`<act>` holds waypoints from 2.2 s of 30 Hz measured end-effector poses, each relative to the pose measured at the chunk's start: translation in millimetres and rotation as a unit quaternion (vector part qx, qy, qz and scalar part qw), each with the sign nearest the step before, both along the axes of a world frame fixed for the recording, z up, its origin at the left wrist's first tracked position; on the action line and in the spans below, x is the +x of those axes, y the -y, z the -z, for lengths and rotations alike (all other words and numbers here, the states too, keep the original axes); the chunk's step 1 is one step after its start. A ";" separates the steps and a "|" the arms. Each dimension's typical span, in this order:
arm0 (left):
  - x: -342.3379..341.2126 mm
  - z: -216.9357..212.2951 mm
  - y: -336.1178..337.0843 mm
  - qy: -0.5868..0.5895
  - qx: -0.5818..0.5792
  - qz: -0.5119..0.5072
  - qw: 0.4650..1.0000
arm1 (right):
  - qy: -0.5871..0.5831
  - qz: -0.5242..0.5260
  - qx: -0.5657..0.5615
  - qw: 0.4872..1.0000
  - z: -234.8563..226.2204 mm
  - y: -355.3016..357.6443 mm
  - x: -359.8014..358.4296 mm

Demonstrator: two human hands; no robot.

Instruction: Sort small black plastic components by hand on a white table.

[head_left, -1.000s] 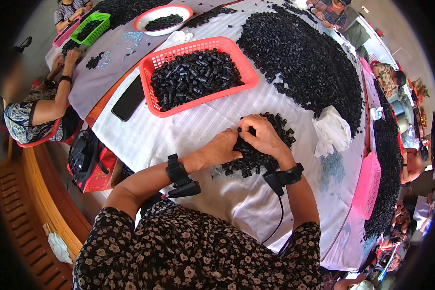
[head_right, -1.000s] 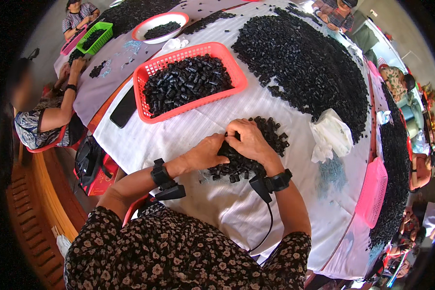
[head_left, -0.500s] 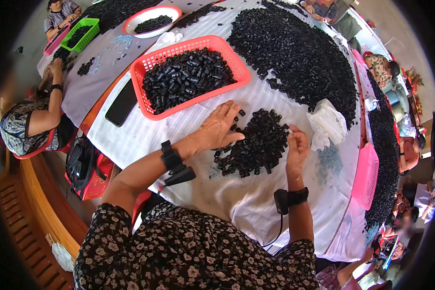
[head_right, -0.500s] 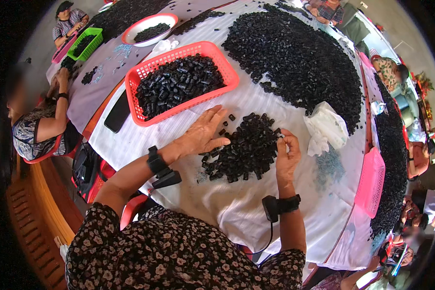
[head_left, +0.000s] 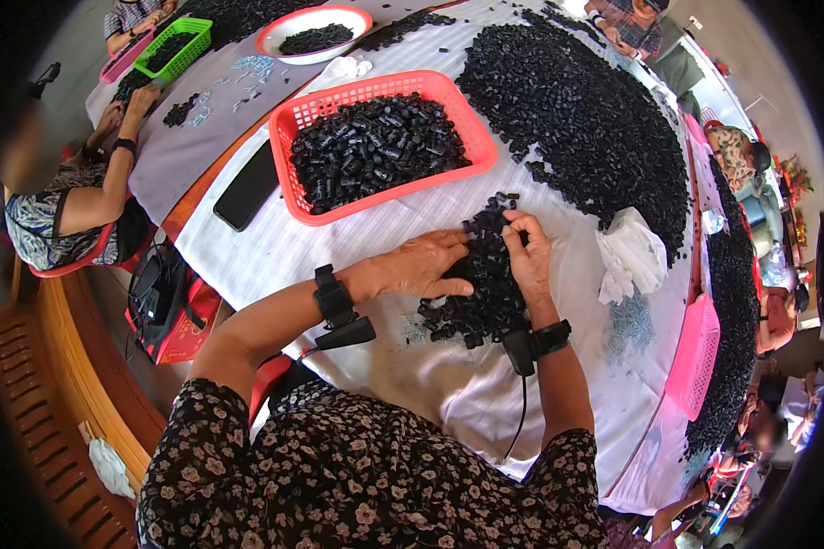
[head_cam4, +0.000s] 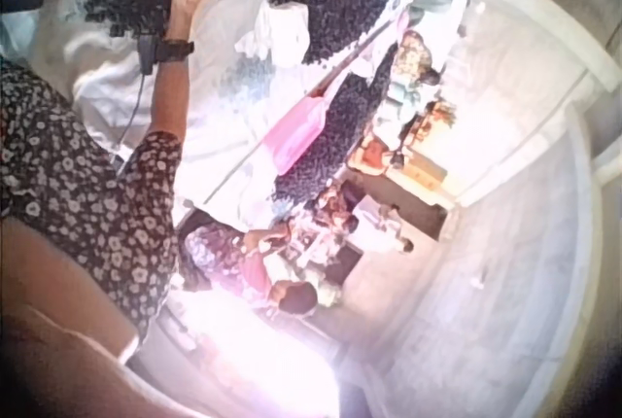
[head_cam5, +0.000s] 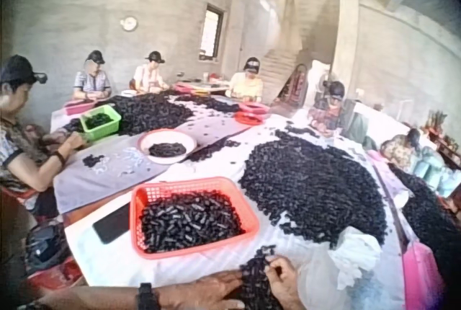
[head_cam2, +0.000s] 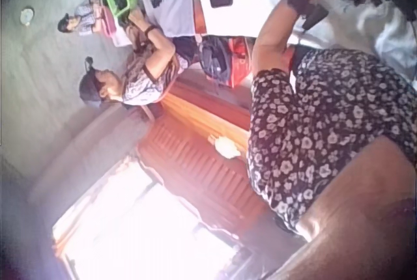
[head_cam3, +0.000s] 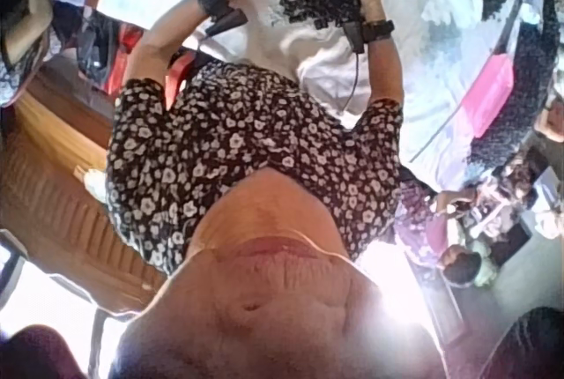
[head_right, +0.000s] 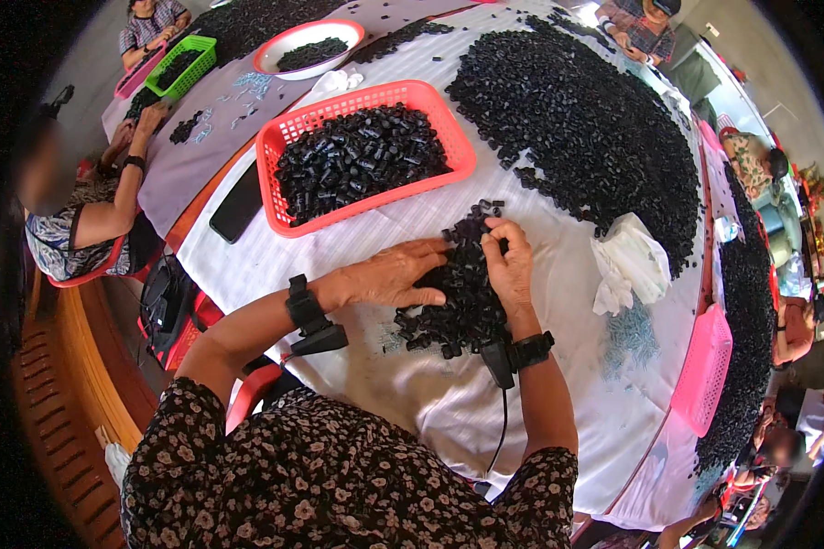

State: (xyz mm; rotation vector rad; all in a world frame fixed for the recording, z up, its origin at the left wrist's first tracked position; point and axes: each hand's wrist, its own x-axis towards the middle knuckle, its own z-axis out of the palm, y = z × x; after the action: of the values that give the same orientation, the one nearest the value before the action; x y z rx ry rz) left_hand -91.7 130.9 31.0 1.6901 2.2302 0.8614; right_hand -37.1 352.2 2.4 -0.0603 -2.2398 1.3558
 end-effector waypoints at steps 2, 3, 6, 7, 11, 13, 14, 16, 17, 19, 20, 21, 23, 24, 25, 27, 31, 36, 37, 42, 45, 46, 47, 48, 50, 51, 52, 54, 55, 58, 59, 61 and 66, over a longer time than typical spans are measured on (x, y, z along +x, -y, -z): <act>10.5 -7.6 14.4 -0.014 0.004 0.006 1.000 | 0.000 -0.052 0.009 0.999 -6.3 8.1 -5.9; 14.6 -12.1 23.2 -0.016 0.003 0.003 1.000 | -0.001 -0.055 0.008 0.998 -9.3 9.5 -10.3; 27.1 -27.6 50.8 -0.037 0.002 -0.047 0.998 | -0.040 -0.025 0.109 0.993 -26.2 11.5 -29.3; 31.1 -33.4 59.6 -0.037 0.002 -0.043 0.998 | -0.039 -0.021 0.109 0.993 -27.9 10.2 -37.4; 41.7 -39.6 83.7 -0.083 -0.110 -0.079 0.987 | 0.004 -0.077 0.166 0.983 -27.9 15.7 -61.7; 45.9 -41.1 88.2 0.015 -0.222 -0.097 0.970 | 0.038 -0.199 0.184 0.962 -30.0 25.0 -64.5; 48.3 -32.0 89.8 0.009 -0.179 -0.118 0.977 | 0.040 -0.210 0.208 0.954 -33.1 30.2 -61.0; 52.1 -21.2 85.6 0.032 -0.159 -0.121 0.979 | 0.066 -0.256 0.204 0.943 -37.6 36.4 -52.0; 54.0 -17.7 80.8 0.055 -0.139 -0.118 0.982 | 0.094 -0.295 0.201 0.929 -42.3 40.2 -46.4; 58.7 -16.9 71.9 0.075 -0.082 -0.120 0.987 | 0.079 -0.321 0.177 0.927 -51.9 41.0 -38.8; 59.6 -19.5 69.0 0.121 -0.044 -0.106 0.986 | 0.125 -0.315 0.134 0.931 -54.8 35.8 -38.4; 59.6 -22.9 67.3 0.166 -0.006 -0.092 0.982 | 0.170 -0.309 0.090 0.931 -58.5 31.0 -38.9; 54.8 -27.9 64.7 0.177 -0.006 -0.117 0.977 | 0.140 -0.209 0.089 0.964 -59.2 14.9 -45.0; 49.4 -29.0 64.5 0.105 -0.011 -0.156 0.982 | 0.103 -0.166 0.123 0.973 -51.6 -1.4 -50.2; 43.4 -30.2 70.1 0.035 -0.011 -0.198 0.979 | 0.068 -0.128 0.161 0.976 -49.0 -5.3 -56.8; 40.5 -35.2 80.9 0.004 -0.017 -0.194 0.981 | 0.106 -0.103 0.129 0.981 -37.0 -7.7 -59.3; 60.1 -29.6 73.1 0.095 -0.110 -0.123 0.982 | 0.118 -0.164 0.050 0.978 -20.3 -0.8 -46.4; 73.0 -15.1 58.7 0.079 -0.085 -0.148 0.982 | 0.054 -0.130 -0.018 0.990 -56.9 32.3 -3.8; 73.6 -14.8 59.9 0.066 -0.089 -0.175 0.978 | 0.053 -0.127 -0.018 0.990 -54.6 27.0 9.1; 71.1 -17.3 57.7 0.022 -0.084 -0.154 0.984 | 0.022 0.162 -0.074 0.984 -13.5 10.8 82.9; 80.7 -23.3 41.6 0.012 -0.107 -0.137 0.985 | -0.038 0.176 -0.066 0.981 4.4 36.7 93.1; 84.6 -25.6 36.7 0.011 -0.105 -0.128 0.986 | -0.046 0.176 -0.052 0.982 -1.6 44.5 89.4; 89.0 -23.7 30.1 0.008 -0.108 -0.126 0.986 | -0.048 0.178 -0.055 0.981 -0.7 47.6 84.6; 93.1 -18.2 23.8 -0.002 -0.101 -0.127 0.987 | -0.038 0.165 -0.049 0.984 0.1 50.1 77.9; 95.2 -9.5 12.0 -0.037 -0.055 -0.133 0.989 | -0.048 0.154 -0.047 0.986 -4.6 53.7 62.2; 94.6 -5.0 8.0 -0.040 -0.055 -0.131 0.989 | -0.050 0.155 -0.047 0.985 -5.2 55.0 54.1; 91.6 -4.3 4.1 -0.051 -0.039 -0.144 0.988 | -0.062 0.154 -0.028 0.986 -3.8 55.5 44.5; 83.1 0.0 -6.6 -0.066 -0.023 -0.156 0.985 | -0.075 0.154 -0.017 0.985 0.3 52.8 26.4; 77.5 0.6 -12.9 -0.082 0.008 -0.175 0.981 | -0.076 0.155 -0.017 0.985 -0.2 51.3 19.2; 69.0 -2.4 -26.4 -0.095 0.025 -0.208 0.973 | -0.077 0.140 -0.038 0.986 -4.8 45.8 -0.1; 67.8 -5.3 -29.6 -0.092 0.011 -0.224 0.970 | -0.077 0.143 -0.038 0.986 -7.9 43.2 2.9; 62.0 -7.0 -30.6 -0.045 -0.001 -0.234 0.971 | -0.083 0.167 -0.083 0.979 -21.5 32.6 14.2; 12.9 -13.9 15.3 -0.131 0.093 -0.278 0.947 | -0.014 0.167 0.007 0.986 -32.8 27.7 92.3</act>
State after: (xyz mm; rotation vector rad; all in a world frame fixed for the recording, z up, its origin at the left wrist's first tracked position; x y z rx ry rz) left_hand -78.7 115.6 44.9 1.3096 2.9695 1.0383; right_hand 55.2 324.5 35.2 -0.3909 -2.1004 1.1511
